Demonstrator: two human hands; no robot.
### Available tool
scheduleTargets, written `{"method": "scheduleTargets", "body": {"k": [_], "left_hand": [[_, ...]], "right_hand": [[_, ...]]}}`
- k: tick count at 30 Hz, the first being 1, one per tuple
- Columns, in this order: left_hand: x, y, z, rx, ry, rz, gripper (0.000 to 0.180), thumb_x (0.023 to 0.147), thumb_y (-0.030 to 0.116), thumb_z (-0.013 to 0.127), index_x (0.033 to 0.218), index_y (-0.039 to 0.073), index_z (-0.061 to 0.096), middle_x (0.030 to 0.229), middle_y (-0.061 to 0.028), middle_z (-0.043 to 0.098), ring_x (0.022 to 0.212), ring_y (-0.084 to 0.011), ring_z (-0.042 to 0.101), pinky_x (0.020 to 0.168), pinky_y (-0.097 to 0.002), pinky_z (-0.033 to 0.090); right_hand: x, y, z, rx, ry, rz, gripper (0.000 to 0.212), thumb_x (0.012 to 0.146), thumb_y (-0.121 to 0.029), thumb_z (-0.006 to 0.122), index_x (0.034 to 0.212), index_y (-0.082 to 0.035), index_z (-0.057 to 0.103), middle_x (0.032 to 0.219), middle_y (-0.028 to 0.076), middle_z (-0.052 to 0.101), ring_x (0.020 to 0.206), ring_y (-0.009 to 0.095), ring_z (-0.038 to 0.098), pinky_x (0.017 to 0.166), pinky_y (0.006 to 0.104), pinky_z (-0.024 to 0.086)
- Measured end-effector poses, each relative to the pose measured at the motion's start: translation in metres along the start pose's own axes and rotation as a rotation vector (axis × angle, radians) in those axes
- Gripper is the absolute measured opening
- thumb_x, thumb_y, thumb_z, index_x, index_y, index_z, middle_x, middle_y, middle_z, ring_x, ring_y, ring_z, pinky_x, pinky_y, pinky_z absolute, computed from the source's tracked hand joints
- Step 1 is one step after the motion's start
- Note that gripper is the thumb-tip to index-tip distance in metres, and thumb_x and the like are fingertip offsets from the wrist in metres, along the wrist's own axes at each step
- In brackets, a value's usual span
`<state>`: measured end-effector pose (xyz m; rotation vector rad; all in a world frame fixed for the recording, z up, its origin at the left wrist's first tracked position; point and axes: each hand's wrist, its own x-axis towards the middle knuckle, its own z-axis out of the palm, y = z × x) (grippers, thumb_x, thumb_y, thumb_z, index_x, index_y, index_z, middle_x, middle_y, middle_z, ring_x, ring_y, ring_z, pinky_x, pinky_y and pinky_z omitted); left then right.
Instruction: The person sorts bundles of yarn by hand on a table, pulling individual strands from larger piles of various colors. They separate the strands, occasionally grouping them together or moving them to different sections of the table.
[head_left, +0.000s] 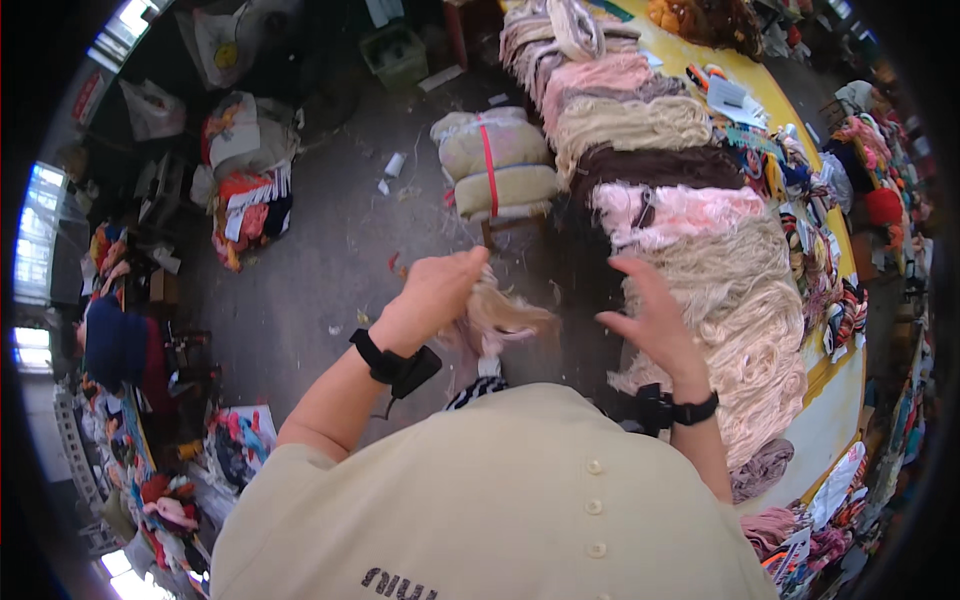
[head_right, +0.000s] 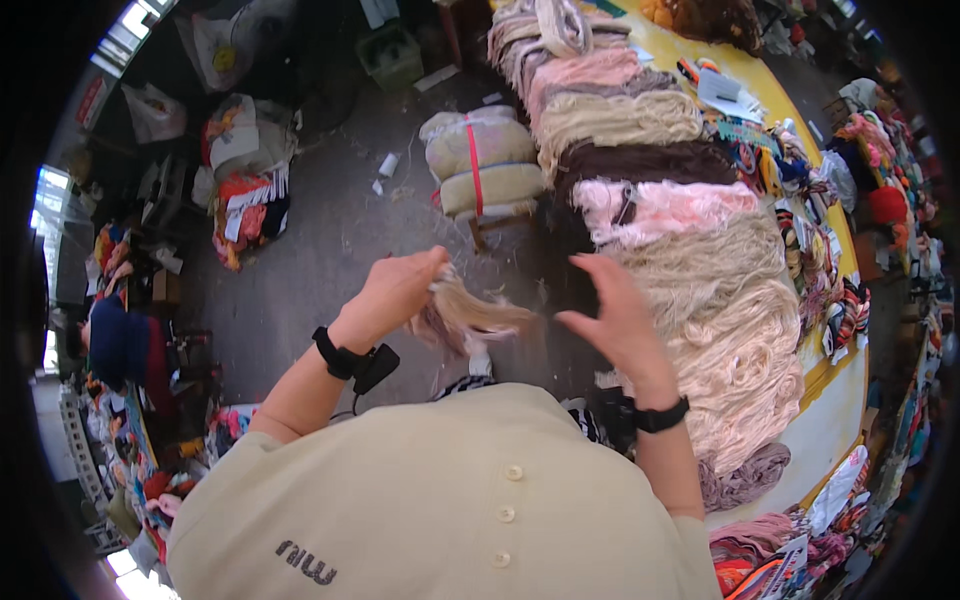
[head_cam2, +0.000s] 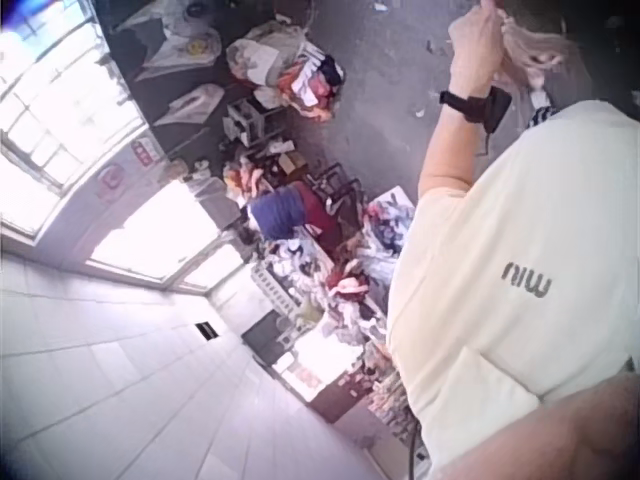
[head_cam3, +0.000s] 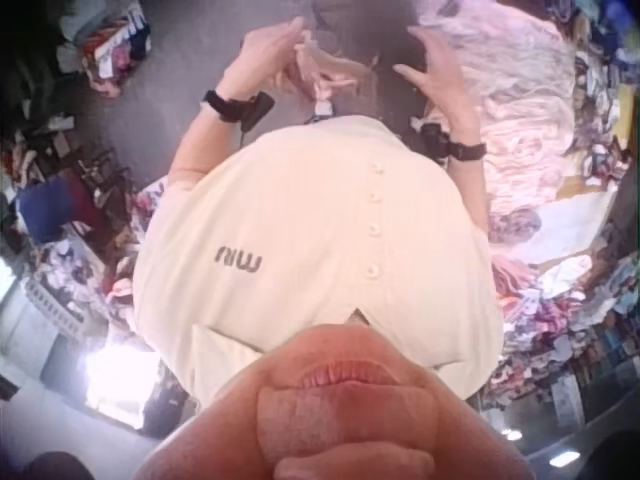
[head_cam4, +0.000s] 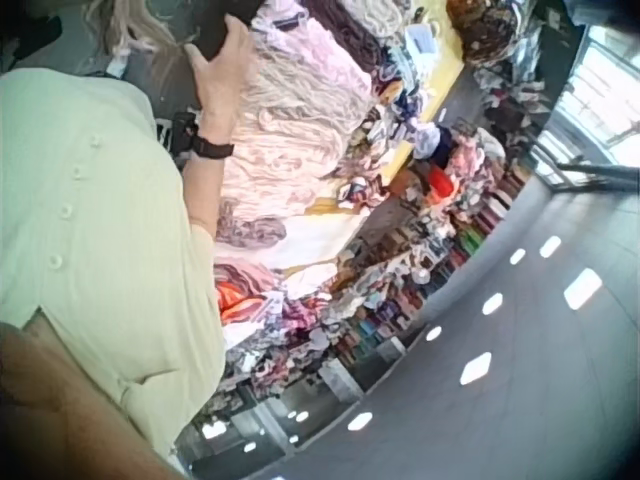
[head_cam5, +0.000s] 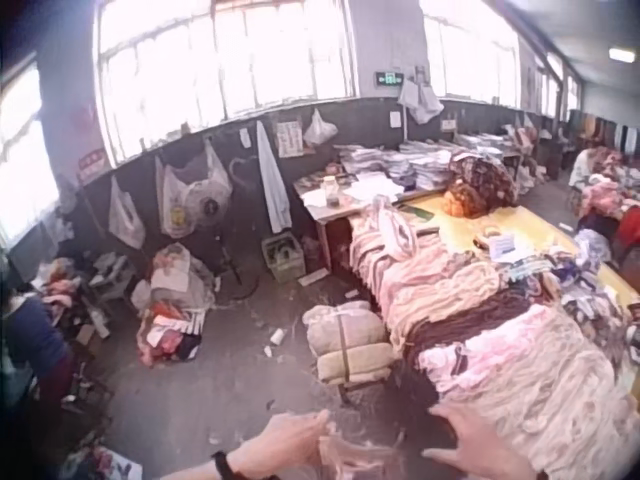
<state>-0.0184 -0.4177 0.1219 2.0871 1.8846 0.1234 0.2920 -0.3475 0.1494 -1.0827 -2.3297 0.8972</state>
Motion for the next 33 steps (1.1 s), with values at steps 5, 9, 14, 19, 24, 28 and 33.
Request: {"method": "scheduleTargets", "body": {"k": [5,9,14,19,24,28,33], "left_hand": [[0.037,0.027,-0.087,-0.362,0.002,0.376,0.044,0.074,0.013,0.074,0.112,0.011,0.052,0.099,-0.0113,0.065,0.093,-0.0346,0.063,0.074,-0.041,0.052],[0.078,0.019,-0.124,-0.415,0.29,0.384,0.057,0.074,0.015,0.076,0.124,0.01,0.05,0.118,-0.0113,0.061,0.102,-0.0305,0.063,0.083,-0.0371,0.052],[0.156,0.004,-0.086,-1.27,-0.135,0.55,0.084,0.074,0.012,0.08,0.144,0.005,0.034,0.134,-0.01,0.052,0.123,-0.0207,0.05,0.1,-0.0357,0.044],[0.24,0.02,-0.059,-1.564,-0.368,0.207,0.054,0.075,0.005,0.074,0.125,0.004,0.054,0.109,-0.0066,0.063,0.099,-0.0174,0.062,0.083,-0.0327,0.052],[0.367,-0.033,-0.15,-1.031,0.402,0.028,0.017,0.079,0.001,0.063,0.096,0.0,0.066,0.074,-0.003,0.063,0.063,-0.0125,0.06,0.057,-0.029,0.051],[0.48,-0.061,-0.211,-0.857,0.66,0.057,0.009,0.081,0.006,0.068,0.087,-0.001,0.066,0.072,-0.0039,0.064,0.06,-0.0118,0.058,0.056,-0.0266,0.046],[0.653,-0.061,-0.224,-0.362,0.784,0.034,0.03,0.076,0.02,0.075,0.097,0.0,0.067,0.082,-0.0135,0.069,0.075,-0.025,0.067,0.066,-0.0348,0.051]], "right_hand": [[0.094,-0.06,0.03,0.415,-0.205,-0.103,0.079,0.068,-0.015,0.083,0.137,-0.009,0.043,0.124,0.014,0.058,0.117,0.027,0.055,0.099,0.0341,0.043],[0.139,-0.054,0.006,0.447,-0.24,-0.016,0.054,0.078,-0.015,0.077,0.126,-0.009,0.054,0.11,0.011,0.066,0.101,0.019,0.063,0.087,0.031,0.049],[0.2,-0.037,-0.044,0.707,-0.235,-0.281,0.043,0.085,-0.014,0.071,0.124,-0.004,0.056,0.111,0.007,0.066,0.101,0.012,0.059,0.089,0.0295,0.047],[0.273,0.022,-0.093,0.778,-0.055,-0.279,0.045,0.086,-0.013,0.071,0.126,-0.005,0.053,0.118,0.005,0.058,0.11,0.012,0.053,0.095,0.0291,0.044],[0.273,0.131,-0.158,0.698,0.126,0.084,0.038,0.086,-0.016,0.071,0.117,-0.003,0.054,0.11,0.006,0.06,0.102,0.012,0.057,0.086,0.027,0.049],[0.195,0.231,-0.152,0.766,0.447,0.426,0.022,0.088,-0.012,0.068,0.105,-0.001,0.059,0.1,0.004,0.063,0.093,0.011,0.06,0.082,0.0255,0.049],[0.087,0.248,-0.141,0.619,0.739,1.125,0.018,0.093,-0.017,0.06,0.106,-0.005,0.059,0.092,0.001,0.064,0.086,0.009,0.059,0.068,0.022,0.042]]}}
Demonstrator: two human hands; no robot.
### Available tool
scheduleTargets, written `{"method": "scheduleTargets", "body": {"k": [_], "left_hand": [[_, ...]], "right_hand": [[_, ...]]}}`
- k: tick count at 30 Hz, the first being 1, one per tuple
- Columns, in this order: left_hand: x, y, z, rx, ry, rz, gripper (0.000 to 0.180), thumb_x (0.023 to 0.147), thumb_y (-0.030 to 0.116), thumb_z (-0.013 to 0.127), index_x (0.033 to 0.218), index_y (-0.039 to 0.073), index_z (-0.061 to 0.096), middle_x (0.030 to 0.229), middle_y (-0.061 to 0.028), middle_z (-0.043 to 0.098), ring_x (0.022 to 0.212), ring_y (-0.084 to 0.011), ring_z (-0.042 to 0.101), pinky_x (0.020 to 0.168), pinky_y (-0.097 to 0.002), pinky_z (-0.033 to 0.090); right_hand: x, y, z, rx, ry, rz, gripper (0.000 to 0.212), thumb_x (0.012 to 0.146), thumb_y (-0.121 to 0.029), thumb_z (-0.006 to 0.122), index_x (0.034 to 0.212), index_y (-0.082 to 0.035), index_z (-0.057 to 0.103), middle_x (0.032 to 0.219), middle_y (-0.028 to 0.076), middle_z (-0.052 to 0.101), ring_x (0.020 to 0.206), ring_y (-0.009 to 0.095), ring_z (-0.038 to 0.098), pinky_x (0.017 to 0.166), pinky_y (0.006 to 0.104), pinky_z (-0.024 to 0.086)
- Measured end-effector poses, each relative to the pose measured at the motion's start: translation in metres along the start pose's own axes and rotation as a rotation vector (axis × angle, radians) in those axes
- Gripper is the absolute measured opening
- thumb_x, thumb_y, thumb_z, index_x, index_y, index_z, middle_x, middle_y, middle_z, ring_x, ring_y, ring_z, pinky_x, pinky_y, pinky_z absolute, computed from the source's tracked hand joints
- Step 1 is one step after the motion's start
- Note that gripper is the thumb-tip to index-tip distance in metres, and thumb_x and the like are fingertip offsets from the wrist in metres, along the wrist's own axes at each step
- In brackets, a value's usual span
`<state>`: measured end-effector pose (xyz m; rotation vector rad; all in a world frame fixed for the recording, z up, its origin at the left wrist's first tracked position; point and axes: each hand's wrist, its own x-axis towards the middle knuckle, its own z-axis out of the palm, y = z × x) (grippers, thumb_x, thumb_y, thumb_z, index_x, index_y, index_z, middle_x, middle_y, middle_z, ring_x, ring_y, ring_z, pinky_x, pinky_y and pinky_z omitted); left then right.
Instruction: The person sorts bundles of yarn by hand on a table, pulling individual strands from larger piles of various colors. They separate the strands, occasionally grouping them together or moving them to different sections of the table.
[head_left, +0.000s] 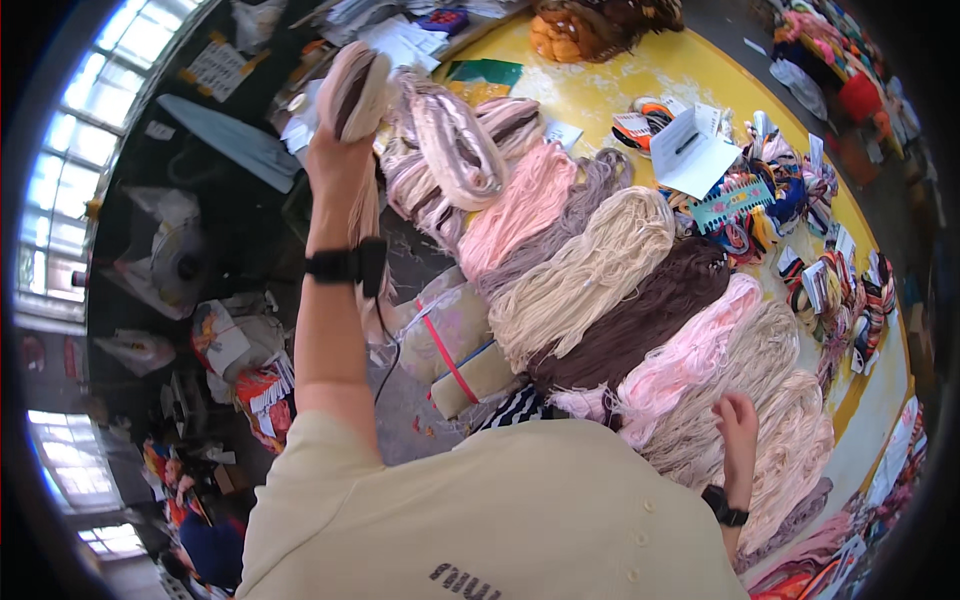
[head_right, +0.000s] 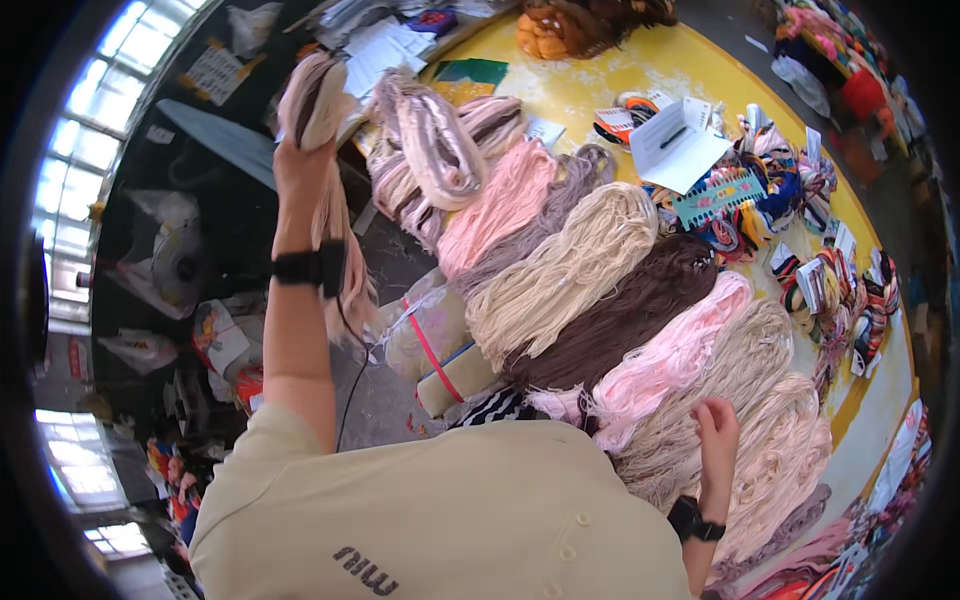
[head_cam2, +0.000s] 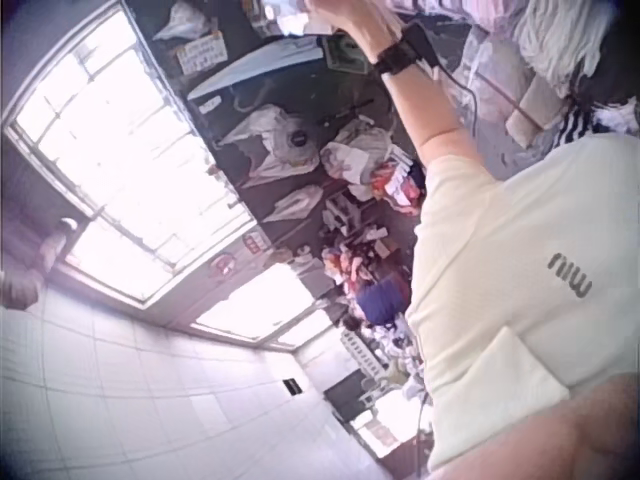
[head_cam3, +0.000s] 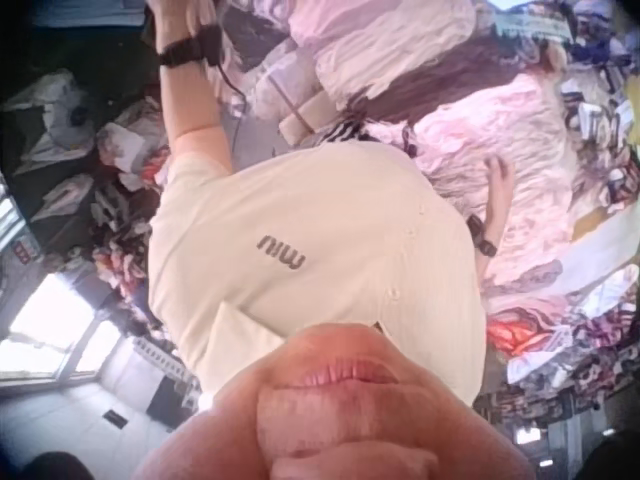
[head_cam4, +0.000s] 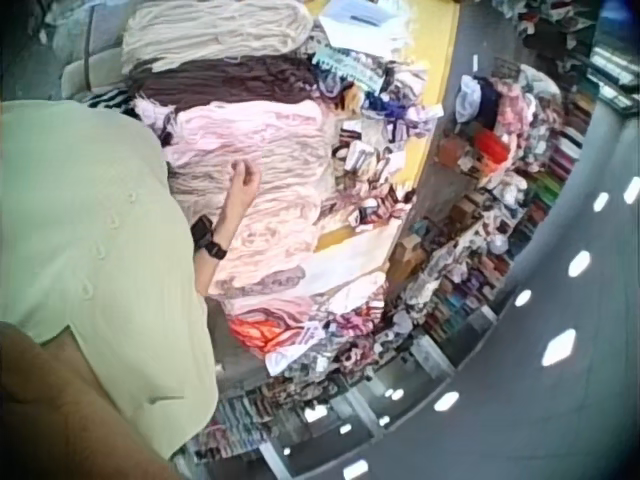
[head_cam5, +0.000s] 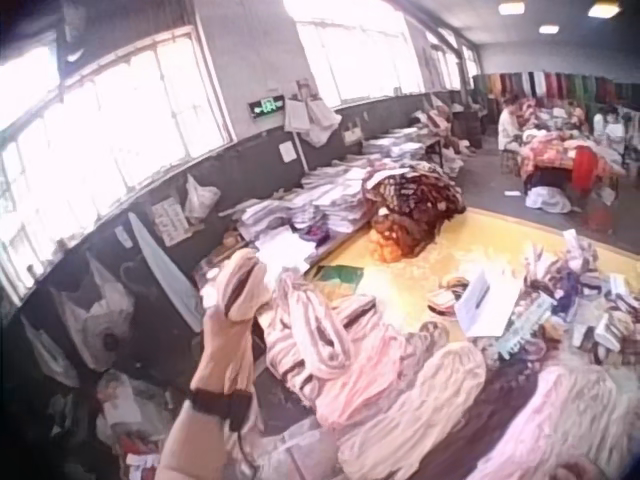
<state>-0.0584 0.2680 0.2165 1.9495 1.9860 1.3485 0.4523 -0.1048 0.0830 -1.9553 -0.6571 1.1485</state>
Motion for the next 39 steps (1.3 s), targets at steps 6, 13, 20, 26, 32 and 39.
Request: {"method": "scheduleTargets", "body": {"k": [6,13,20,26,32,39], "left_hand": [[0.067,-0.064,0.227,0.087,-0.461,0.038,0.061,0.071,0.026,0.078,0.12,-0.001,0.055,0.108,-0.0257,0.064,0.104,-0.038,0.06,0.09,-0.0429,0.048],[-0.047,-0.037,0.391,0.078,-0.691,0.423,0.018,0.077,0.016,0.069,0.095,0.015,0.072,0.101,-0.013,0.063,0.098,-0.0331,0.06,0.082,-0.0448,0.049],[-0.051,-0.041,0.383,0.142,-0.61,0.492,0.009,0.078,0.015,0.066,0.087,0.012,0.069,0.098,-0.0114,0.062,0.094,-0.0305,0.059,0.079,-0.0433,0.048],[-0.113,-0.017,0.237,-0.076,-0.904,0.542,0.016,0.084,0.012,0.063,0.1,0.016,0.063,0.084,-0.0098,0.064,0.076,-0.0324,0.063,0.065,-0.0428,0.05],[-0.164,0.026,0.159,-0.237,-1.215,0.647,0.02,0.089,0.017,0.059,0.108,0.015,0.058,0.088,-0.0061,0.06,0.077,-0.0262,0.064,0.064,-0.0376,0.052],[-0.149,-0.092,0.295,-0.276,-0.71,0.279,0.058,0.089,0.034,0.06,0.139,0.012,0.042,0.142,-0.018,0.043,0.129,-0.0356,0.043,0.105,-0.042,0.036]], "right_hand": [[-0.011,-0.005,0.001,0.057,0.215,0.215,0.018,0.093,-0.019,0.058,0.107,-0.007,0.058,0.092,0.0,0.064,0.088,0.009,0.058,0.07,0.022,0.041],[0.001,-0.025,0.034,0.022,0.187,0.178,0.016,0.092,-0.006,0.059,0.107,0.0,0.056,0.093,0.005,0.061,0.088,0.012,0.059,0.084,0.0255,0.046],[0.035,-0.045,0.067,0.016,0.113,0.164,0.014,0.092,-0.006,0.06,0.104,0.0,0.057,0.093,0.004,0.061,0.089,0.01,0.058,0.082,0.0235,0.046],[0.097,-0.105,0.13,0.009,-0.239,-0.057,0.016,0.091,-0.006,0.063,0.105,-0.001,0.057,0.1,0.004,0.061,0.095,0.01,0.059,0.085,0.0245,0.047],[0.115,-0.136,0.238,0.181,-0.67,-0.2,0.033,0.091,-0.017,0.065,0.119,-0.002,0.056,0.109,0.006,0.062,0.099,0.013,0.061,0.089,0.0281,0.048],[0.085,-0.156,0.191,-0.04,-0.592,-0.016,0.022,0.098,-0.018,0.048,0.093,-0.002,0.063,0.069,-0.003,0.048,0.063,0.005,0.043,0.056,0.0215,0.036]]}}
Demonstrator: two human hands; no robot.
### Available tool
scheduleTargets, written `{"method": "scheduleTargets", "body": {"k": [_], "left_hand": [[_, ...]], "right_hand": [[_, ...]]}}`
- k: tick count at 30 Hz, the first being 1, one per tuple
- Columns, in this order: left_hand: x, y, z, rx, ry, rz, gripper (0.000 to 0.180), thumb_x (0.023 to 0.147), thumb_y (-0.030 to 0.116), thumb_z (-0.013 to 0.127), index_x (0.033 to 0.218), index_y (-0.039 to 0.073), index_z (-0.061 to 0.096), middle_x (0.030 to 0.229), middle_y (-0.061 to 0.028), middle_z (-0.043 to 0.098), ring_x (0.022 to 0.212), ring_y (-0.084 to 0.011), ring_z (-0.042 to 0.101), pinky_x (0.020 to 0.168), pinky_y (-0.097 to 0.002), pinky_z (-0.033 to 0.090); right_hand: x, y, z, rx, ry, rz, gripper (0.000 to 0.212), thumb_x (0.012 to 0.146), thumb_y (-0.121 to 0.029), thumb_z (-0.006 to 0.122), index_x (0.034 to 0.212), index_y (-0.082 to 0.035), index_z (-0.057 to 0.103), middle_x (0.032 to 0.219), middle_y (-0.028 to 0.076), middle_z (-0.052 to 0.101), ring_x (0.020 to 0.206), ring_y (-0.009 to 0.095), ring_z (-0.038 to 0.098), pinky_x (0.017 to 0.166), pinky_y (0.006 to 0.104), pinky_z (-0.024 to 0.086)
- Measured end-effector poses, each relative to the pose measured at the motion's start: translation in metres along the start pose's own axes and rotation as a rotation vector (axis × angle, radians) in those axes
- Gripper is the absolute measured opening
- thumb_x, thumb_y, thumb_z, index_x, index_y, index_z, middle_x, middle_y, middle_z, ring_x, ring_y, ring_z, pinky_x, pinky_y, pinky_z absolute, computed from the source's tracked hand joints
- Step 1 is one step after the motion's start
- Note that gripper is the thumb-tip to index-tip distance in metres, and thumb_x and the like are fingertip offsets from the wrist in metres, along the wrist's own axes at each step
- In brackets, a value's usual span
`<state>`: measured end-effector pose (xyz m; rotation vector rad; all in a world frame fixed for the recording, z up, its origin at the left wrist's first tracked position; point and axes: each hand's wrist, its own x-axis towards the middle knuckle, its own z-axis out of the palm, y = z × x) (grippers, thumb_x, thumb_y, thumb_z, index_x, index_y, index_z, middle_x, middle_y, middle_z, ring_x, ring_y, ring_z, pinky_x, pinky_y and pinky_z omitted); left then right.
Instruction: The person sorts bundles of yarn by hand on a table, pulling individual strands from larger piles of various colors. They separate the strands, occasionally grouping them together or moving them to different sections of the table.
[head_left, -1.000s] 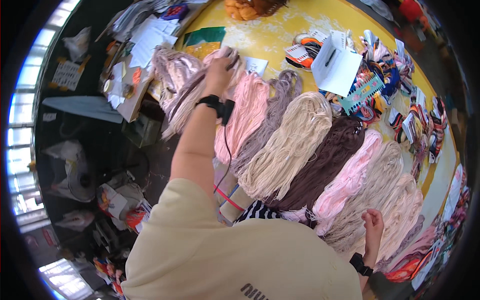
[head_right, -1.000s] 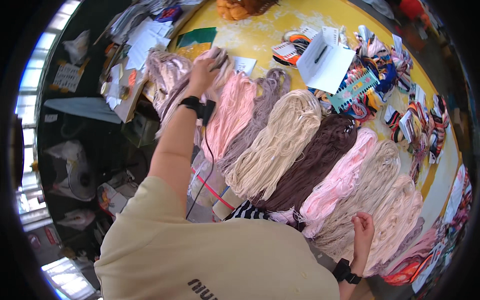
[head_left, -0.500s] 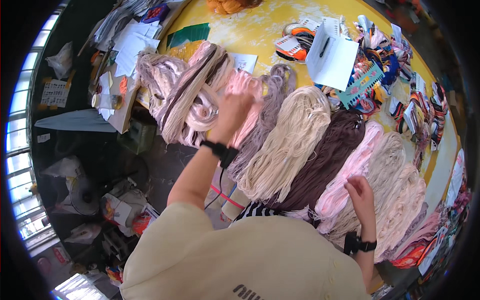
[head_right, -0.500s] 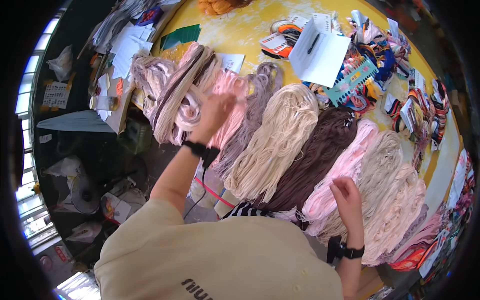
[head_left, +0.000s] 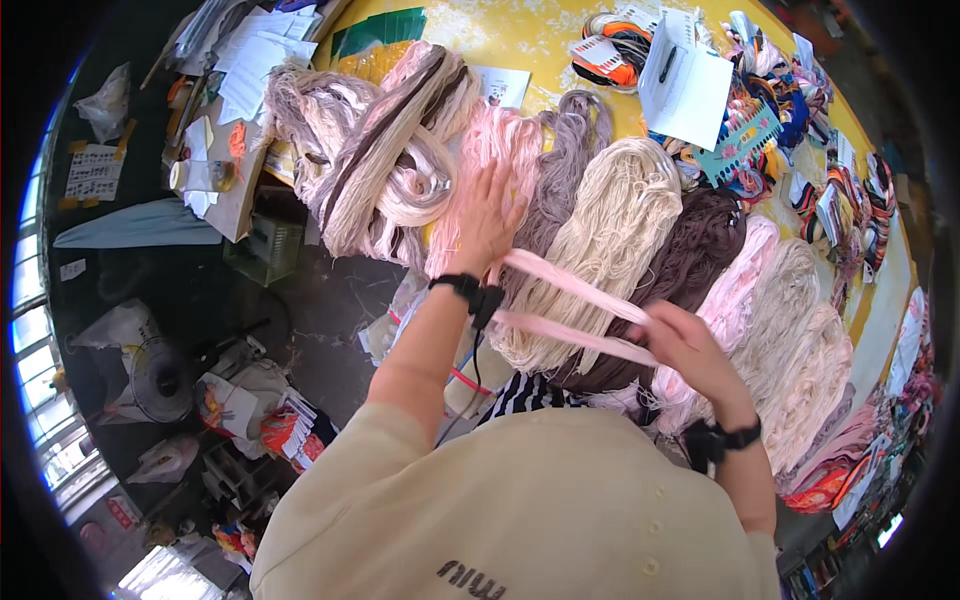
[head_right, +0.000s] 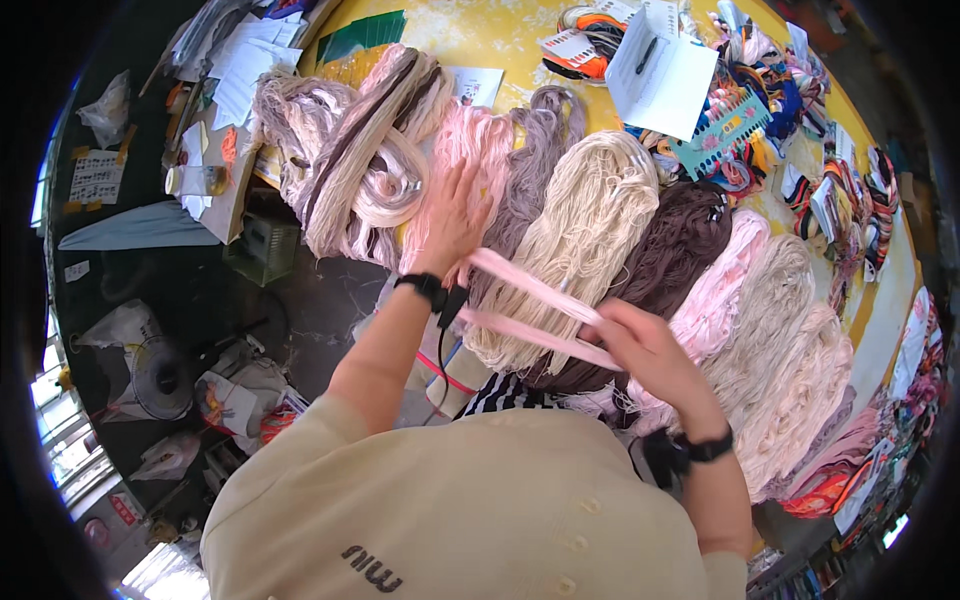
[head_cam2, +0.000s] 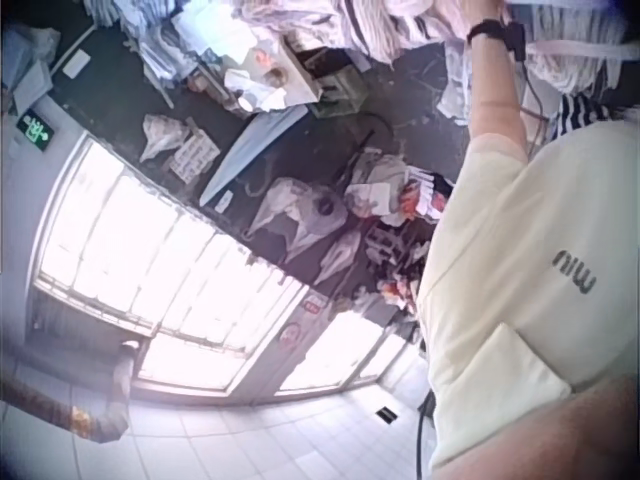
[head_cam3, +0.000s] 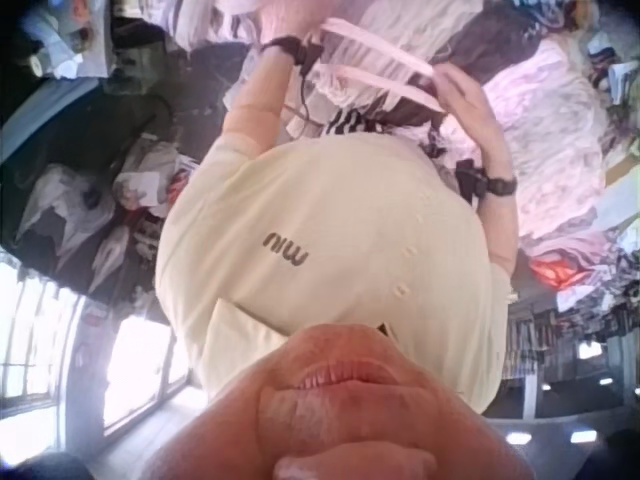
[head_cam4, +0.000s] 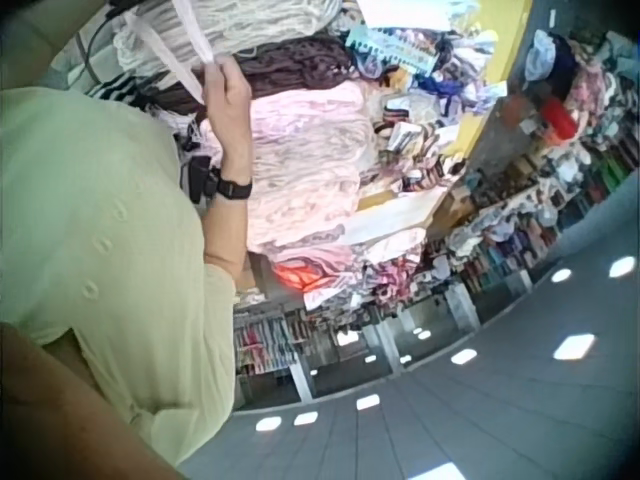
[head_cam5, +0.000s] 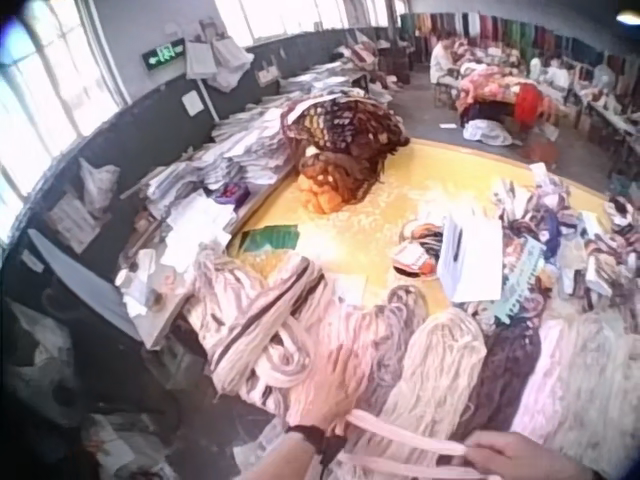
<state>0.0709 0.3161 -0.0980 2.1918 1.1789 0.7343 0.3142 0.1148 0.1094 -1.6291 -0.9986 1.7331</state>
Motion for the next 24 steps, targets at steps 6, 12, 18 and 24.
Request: {"method": "scheduleTargets", "body": {"k": [6,12,18,24], "left_hand": [[0.041,-0.025,0.017,0.452,-0.088,0.06,0.06,0.088,0.035,0.057,0.142,0.014,0.04,0.146,-0.012,0.039,0.134,-0.0306,0.037,0.109,-0.0442,0.029],[0.094,-0.024,0.002,0.472,-0.013,0.254,0.033,0.087,0.031,0.06,0.115,0.014,0.064,0.129,-0.0088,0.054,0.118,-0.0272,0.049,0.095,-0.0417,0.039],[0.152,0.023,0.076,0.289,0.117,0.091,0.014,0.077,0.025,0.072,0.085,0.013,0.071,0.092,-0.0061,0.062,0.092,-0.0258,0.058,0.083,-0.0389,0.045],[0.14,0.046,0.038,0.093,0.054,0.141,0.016,0.081,0.021,0.069,0.092,0.009,0.069,0.092,-0.0105,0.063,0.087,-0.03,0.062,0.075,-0.04,0.05]], "right_hand": [[-0.248,0.077,-0.09,0.693,0.713,-0.185,0.032,0.097,-0.027,0.053,0.117,-0.003,0.052,0.076,0.002,0.054,0.062,0.012,0.051,0.058,0.0265,0.045],[-0.391,0.054,-0.081,0.672,1.383,-0.831,0.009,0.102,-0.011,0.043,0.102,-0.002,0.043,0.072,-0.001,0.024,0.065,0.011,0.028,0.073,0.0277,0.031],[-0.278,0.058,-0.077,1.02,0.819,-0.658,0.014,0.102,-0.015,0.044,0.108,-0.004,0.049,0.081,-0.001,0.036,0.062,0.005,0.033,0.05,0.0183,0.029],[-0.108,0.049,-0.047,0.933,0.881,-0.132,0.018,0.1,-0.021,0.052,0.109,-0.006,0.055,0.074,-0.006,0.038,0.058,0.002,0.031,0.048,0.0171,0.026]]}}
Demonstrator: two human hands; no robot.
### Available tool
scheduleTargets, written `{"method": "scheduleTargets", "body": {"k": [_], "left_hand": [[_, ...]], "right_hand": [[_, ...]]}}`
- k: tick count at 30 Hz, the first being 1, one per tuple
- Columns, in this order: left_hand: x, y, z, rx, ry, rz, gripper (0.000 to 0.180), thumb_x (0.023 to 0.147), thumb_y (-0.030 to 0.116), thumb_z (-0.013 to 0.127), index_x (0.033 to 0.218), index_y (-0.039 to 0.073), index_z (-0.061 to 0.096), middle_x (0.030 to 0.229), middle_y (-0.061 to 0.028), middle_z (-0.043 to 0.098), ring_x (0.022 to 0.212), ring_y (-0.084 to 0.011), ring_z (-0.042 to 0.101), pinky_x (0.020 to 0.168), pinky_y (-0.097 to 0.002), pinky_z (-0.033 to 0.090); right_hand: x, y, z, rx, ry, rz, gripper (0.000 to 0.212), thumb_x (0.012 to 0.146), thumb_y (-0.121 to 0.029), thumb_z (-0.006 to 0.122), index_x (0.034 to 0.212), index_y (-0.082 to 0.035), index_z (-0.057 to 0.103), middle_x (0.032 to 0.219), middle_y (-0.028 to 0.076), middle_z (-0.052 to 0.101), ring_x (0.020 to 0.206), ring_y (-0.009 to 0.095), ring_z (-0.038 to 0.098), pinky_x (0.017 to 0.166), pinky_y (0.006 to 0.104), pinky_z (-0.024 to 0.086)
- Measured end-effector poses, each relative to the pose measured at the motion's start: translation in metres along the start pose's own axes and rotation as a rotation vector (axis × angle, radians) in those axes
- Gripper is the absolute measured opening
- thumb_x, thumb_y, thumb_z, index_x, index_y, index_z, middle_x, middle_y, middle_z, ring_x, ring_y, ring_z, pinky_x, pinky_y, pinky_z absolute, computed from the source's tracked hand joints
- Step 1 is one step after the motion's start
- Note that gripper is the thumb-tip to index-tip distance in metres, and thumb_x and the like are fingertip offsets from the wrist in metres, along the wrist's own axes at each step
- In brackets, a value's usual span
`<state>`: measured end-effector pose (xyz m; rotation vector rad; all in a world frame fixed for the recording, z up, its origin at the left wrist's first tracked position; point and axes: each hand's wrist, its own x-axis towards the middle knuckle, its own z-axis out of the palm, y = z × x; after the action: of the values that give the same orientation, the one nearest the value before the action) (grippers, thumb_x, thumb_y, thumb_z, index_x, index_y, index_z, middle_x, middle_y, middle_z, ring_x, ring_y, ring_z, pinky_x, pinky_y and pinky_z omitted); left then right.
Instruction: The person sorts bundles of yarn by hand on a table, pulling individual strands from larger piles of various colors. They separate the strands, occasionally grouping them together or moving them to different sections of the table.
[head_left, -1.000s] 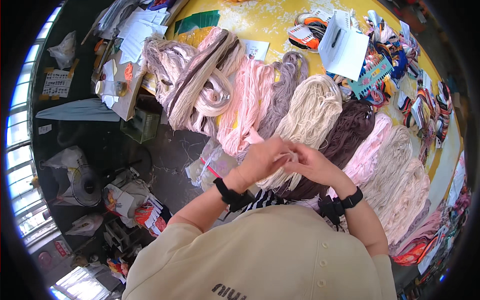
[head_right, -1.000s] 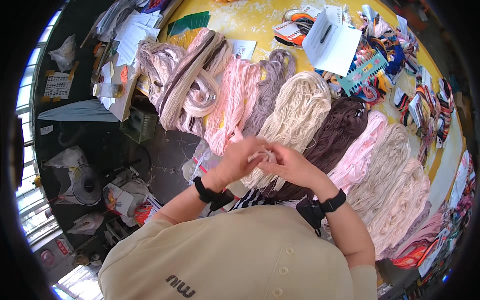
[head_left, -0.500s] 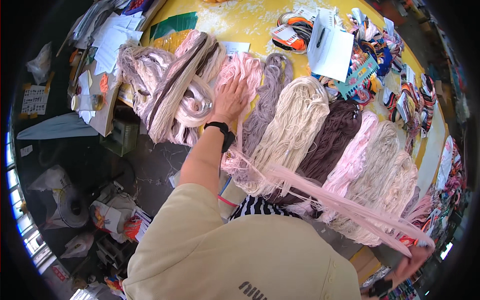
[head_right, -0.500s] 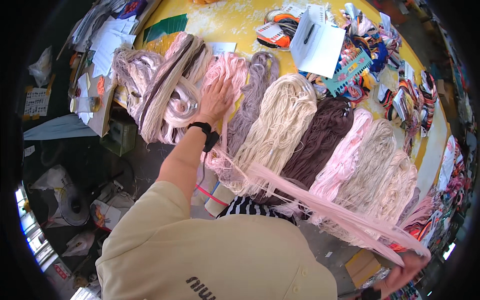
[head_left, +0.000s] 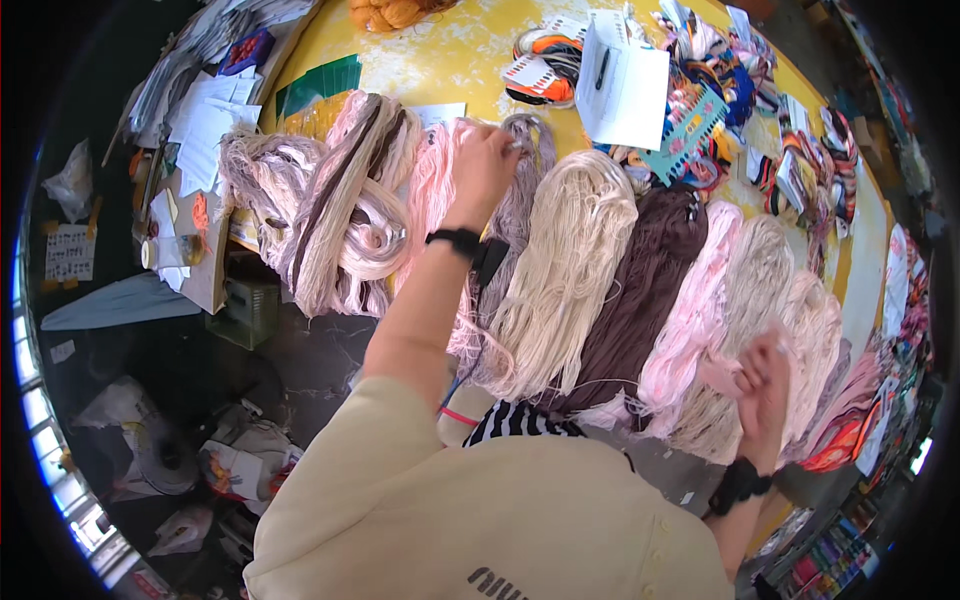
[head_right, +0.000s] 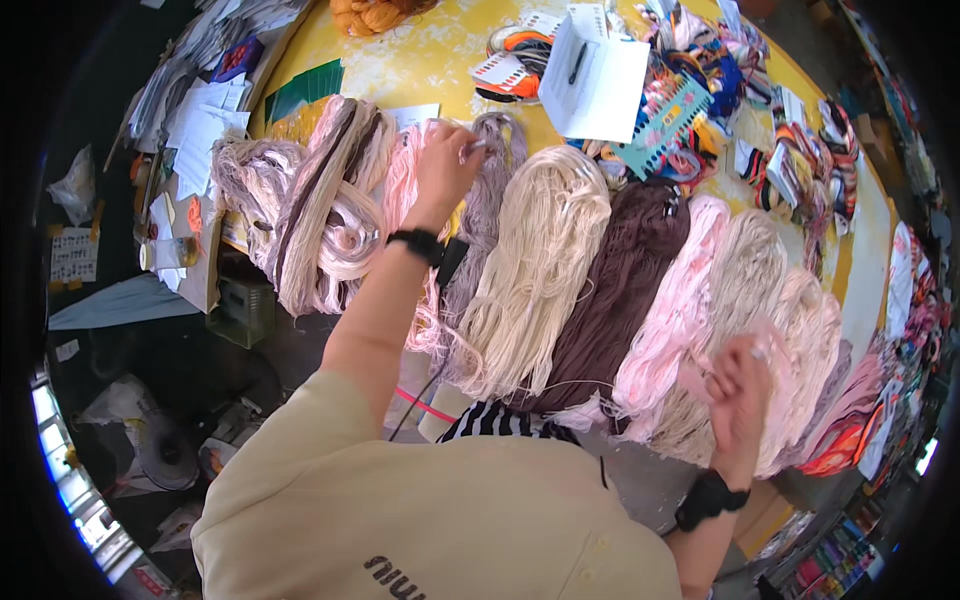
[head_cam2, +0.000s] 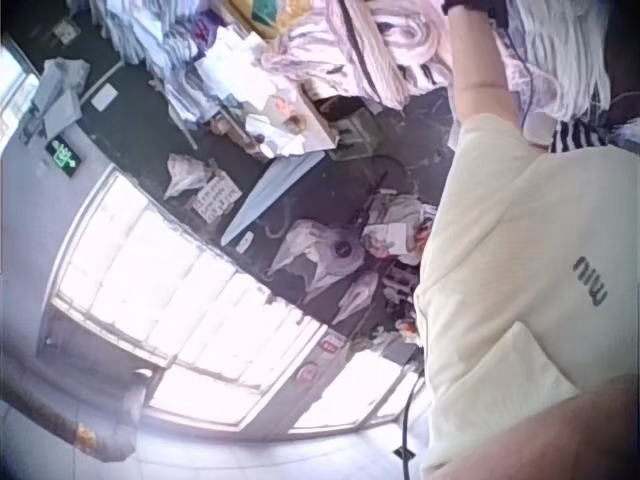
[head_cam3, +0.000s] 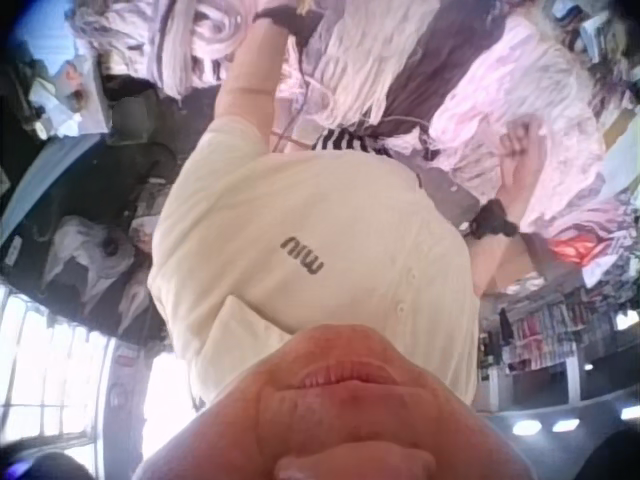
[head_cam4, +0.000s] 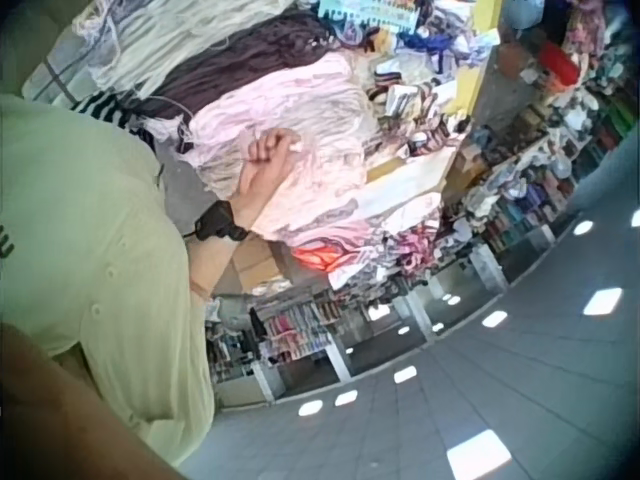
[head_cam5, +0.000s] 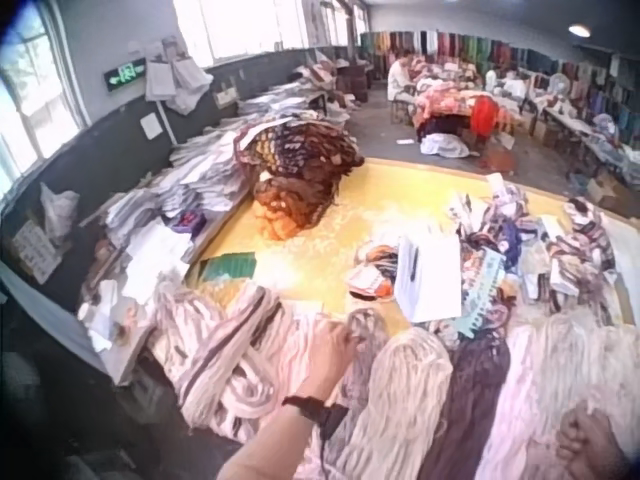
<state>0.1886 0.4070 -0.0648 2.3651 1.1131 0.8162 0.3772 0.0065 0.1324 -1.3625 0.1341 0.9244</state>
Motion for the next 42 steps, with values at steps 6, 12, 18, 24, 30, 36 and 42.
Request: {"method": "scheduleTargets", "body": {"k": [6,12,18,24,30,36,42], "left_hand": [[-0.145,0.125,-0.087,-0.459,-0.652,0.225,0.025,0.085,0.016,0.066,0.11,0.015,0.061,0.088,-0.0118,0.067,0.078,-0.0336,0.066,0.064,-0.0429,0.053],[-0.149,0.129,-0.087,-0.604,-0.842,-0.19,0.029,0.09,0.026,0.065,0.113,0.011,0.054,0.076,-0.0087,0.067,0.065,-0.0261,0.066,0.057,-0.0361,0.052],[-0.183,0.008,-0.053,-0.333,-0.785,-0.401,0.034,0.091,0.028,0.063,0.12,0.013,0.056,0.073,-0.0068,0.065,0.067,-0.0203,0.064,0.064,-0.0333,0.05],[-0.161,0.017,-0.057,-0.168,-0.911,-0.287,0.031,0.088,0.026,0.067,0.115,0.012,0.058,0.073,-0.0068,0.065,0.067,-0.0213,0.064,0.062,-0.0341,0.049],[-0.147,0.095,-0.045,0.057,-0.657,-0.09,0.028,0.08,0.032,0.069,0.098,0.012,0.063,0.083,-0.0093,0.066,0.075,-0.0306,0.065,0.065,-0.0421,0.051],[-0.191,0.105,-0.032,-0.044,-0.584,-0.08,0.025,0.078,0.034,0.072,0.086,0.011,0.067,0.089,-0.0084,0.063,0.078,-0.0318,0.065,0.066,-0.0414,0.052],[-0.225,0.088,-0.109,0.383,-1.532,0.037,0.019,0.077,0.03,0.07,0.085,0.013,0.068,0.094,-0.0087,0.063,0.091,-0.0285,0.064,0.074,-0.0418,0.052]], "right_hand": [[0.023,0.06,0.083,-0.437,-0.487,0.125,0.027,0.1,-0.022,0.051,0.118,-0.005,0.06,0.105,0.003,0.062,0.089,0.007,0.054,0.077,0.024,0.045],[0.02,0.073,0.086,-1.045,-0.827,0.283,0.027,0.095,-0.026,0.058,0.104,-0.002,0.065,0.087,0.002,0.066,0.076,0.008,0.056,0.065,0.0256,0.045],[-0.023,-0.017,0.027,-1.046,-0.722,0.243,0.023,0.092,-0.022,0.059,0.09,0.001,0.065,0.072,0.004,0.059,0.072,0.008,0.056,0.062,0.0264,0.044],[-0.113,-0.103,-0.122,0.477,-0.351,-0.345,0.011,0.094,-0.011,0.049,0.088,-0.003,0.053,0.065,0.002,0.04,0.059,0.01,0.043,0.054,0.0266,0.038],[-0.138,-0.135,-0.222,0.693,-0.256,-0.702,0.022,0.091,0.005,0.042,0.076,-0.01,0.038,0.066,-0.002,0.025,0.058,0.011,0.029,0.066,0.027,0.033],[-0.017,0.01,-0.065,0.135,0.007,-0.113,0.013,0.097,-0.018,0.055,0.088,-0.009,0.052,0.08,-0.001,0.048,0.065,0.007,0.041,0.058,0.0226,0.035],[0.006,0.06,-0.04,-0.17,-0.187,0.096,0.022,0.097,-0.025,0.057,0.082,-0.009,0.05,0.072,-0.003,0.046,0.061,0.005,0.041,0.052,0.0213,0.033]]}}
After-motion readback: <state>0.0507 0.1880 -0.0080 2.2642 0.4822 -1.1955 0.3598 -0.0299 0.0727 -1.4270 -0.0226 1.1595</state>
